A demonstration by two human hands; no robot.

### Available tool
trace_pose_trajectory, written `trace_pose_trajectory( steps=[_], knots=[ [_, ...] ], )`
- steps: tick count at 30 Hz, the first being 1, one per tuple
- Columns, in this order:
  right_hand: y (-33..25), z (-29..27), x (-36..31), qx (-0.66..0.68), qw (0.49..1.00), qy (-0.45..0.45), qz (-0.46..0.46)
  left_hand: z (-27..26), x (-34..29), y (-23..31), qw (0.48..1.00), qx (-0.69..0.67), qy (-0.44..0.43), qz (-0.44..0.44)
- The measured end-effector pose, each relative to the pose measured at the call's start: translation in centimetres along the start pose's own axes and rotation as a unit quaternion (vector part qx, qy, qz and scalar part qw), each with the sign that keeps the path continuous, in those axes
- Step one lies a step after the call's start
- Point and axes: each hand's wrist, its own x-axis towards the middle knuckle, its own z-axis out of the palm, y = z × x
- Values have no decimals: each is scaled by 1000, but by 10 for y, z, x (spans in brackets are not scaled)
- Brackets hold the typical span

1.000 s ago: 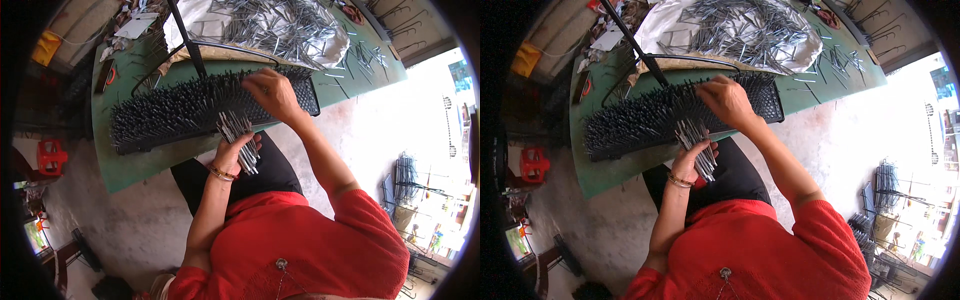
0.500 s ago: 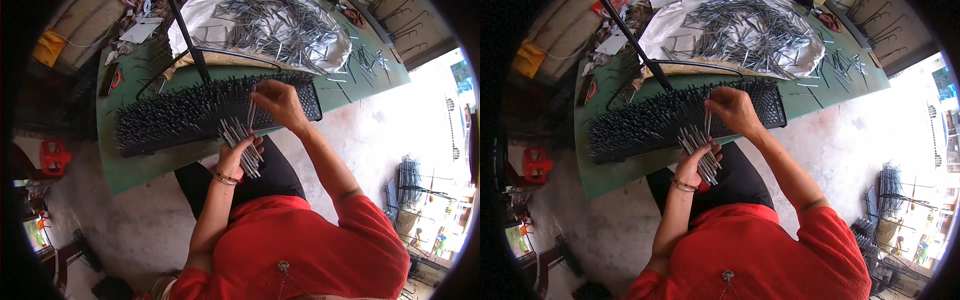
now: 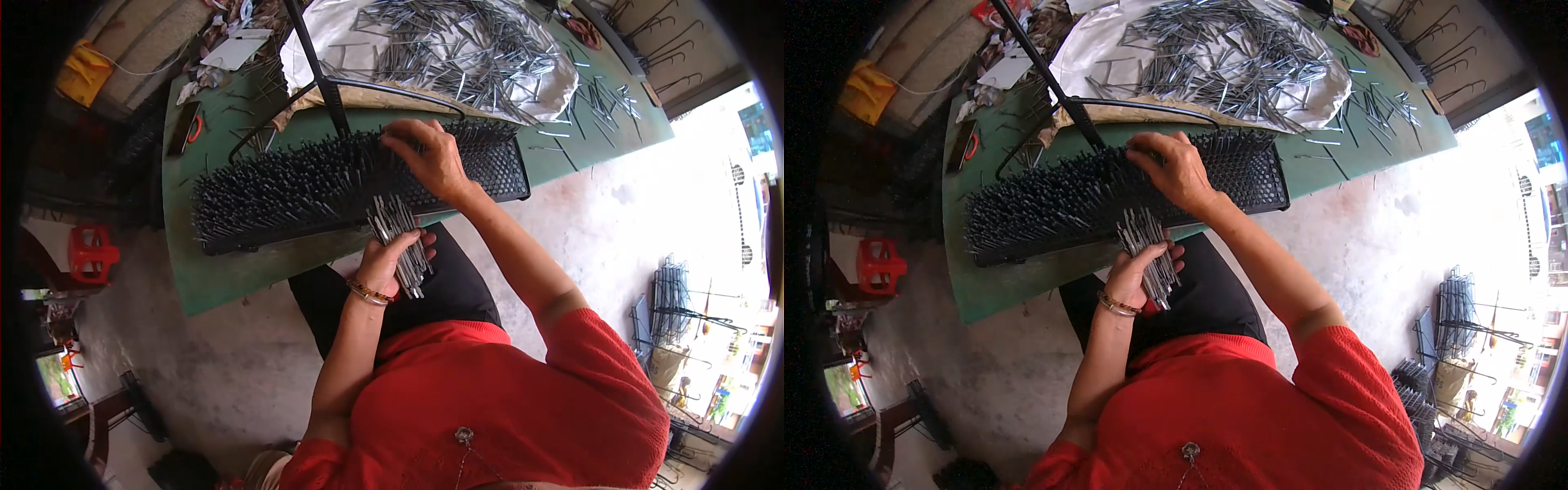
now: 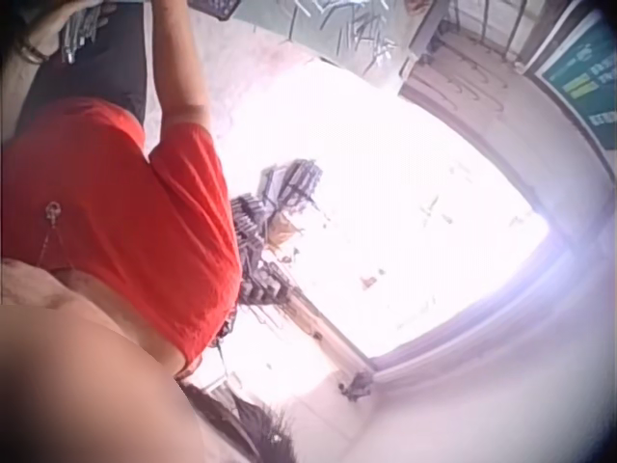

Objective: Inserting long metal spikes into a perforated plastic strip on a workbench.

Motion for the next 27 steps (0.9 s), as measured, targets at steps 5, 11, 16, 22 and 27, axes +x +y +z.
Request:
trace_pose_trajectory(
  steps=[5, 11, 16, 22, 27],
  knots=[
    [4, 2, -3, 0, 999, 24, -31, 1, 0, 2, 1000, 6, 8, -11],
    [7, 5, -8, -18, 998, 14, -61, -3, 2, 1, 999, 36, 1, 12],
    [6, 3, -8, -114, 984, 6, -140, -3, 3, 1, 1000, 23, 3, 0],
    [2, 2, -4, -105, 978, -16, -177, -7, 4, -2, 1000, -2, -5, -16],
    [1, 5, -3, -123, 980, -19, -155, -6, 3, -1, 999, -9, 3, -32]
  ],
)
